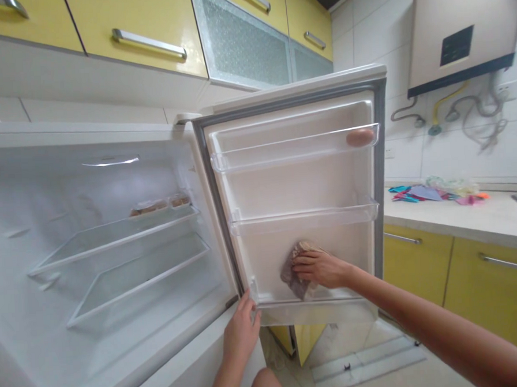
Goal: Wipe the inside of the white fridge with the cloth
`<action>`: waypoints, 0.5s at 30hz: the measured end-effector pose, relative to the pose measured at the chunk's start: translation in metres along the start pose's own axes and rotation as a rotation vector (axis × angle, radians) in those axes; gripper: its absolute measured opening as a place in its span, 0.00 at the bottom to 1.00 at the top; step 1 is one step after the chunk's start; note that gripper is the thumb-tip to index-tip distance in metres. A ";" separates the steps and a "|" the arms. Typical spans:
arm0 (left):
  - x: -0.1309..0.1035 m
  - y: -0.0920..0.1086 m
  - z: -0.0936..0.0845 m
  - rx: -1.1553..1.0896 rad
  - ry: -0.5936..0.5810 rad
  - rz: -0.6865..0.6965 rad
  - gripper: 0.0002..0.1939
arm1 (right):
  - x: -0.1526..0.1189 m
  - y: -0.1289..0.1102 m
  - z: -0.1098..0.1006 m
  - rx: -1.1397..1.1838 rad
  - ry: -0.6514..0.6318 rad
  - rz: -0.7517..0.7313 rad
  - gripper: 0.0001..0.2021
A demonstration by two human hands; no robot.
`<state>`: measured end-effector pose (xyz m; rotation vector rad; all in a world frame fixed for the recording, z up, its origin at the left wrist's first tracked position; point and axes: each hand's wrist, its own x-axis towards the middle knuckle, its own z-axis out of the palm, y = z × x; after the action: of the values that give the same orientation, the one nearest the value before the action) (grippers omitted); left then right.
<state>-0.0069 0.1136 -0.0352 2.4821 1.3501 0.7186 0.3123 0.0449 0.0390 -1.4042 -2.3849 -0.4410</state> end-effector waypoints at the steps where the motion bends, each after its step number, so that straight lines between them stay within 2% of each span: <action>1: 0.000 0.001 0.000 0.002 0.000 0.001 0.09 | 0.012 -0.001 -0.006 -0.029 0.014 -0.031 0.15; 3: 0.000 0.002 0.000 0.007 0.001 0.003 0.09 | 0.039 -0.006 -0.020 -0.129 0.073 -0.054 0.21; 5: 0.000 0.002 0.001 0.008 0.013 0.006 0.10 | 0.064 -0.016 -0.027 -0.222 0.169 0.038 0.26; 7: -0.001 0.002 0.001 0.010 0.017 0.006 0.10 | 0.084 -0.030 -0.025 -0.265 0.225 0.086 0.28; 11: -0.002 0.004 -0.003 0.042 -0.021 -0.004 0.10 | 0.103 -0.050 0.004 -0.289 0.273 0.024 0.25; 13: -0.003 0.006 -0.007 0.080 -0.038 -0.012 0.11 | 0.102 -0.052 0.021 -0.286 0.285 -0.027 0.23; 15: -0.004 0.007 -0.011 0.126 -0.049 -0.021 0.11 | 0.095 -0.051 0.035 -0.259 0.230 -0.120 0.19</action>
<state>-0.0096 0.1057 -0.0244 2.5592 1.4427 0.5808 0.2198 0.1098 0.0445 -1.2361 -2.2921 -0.9191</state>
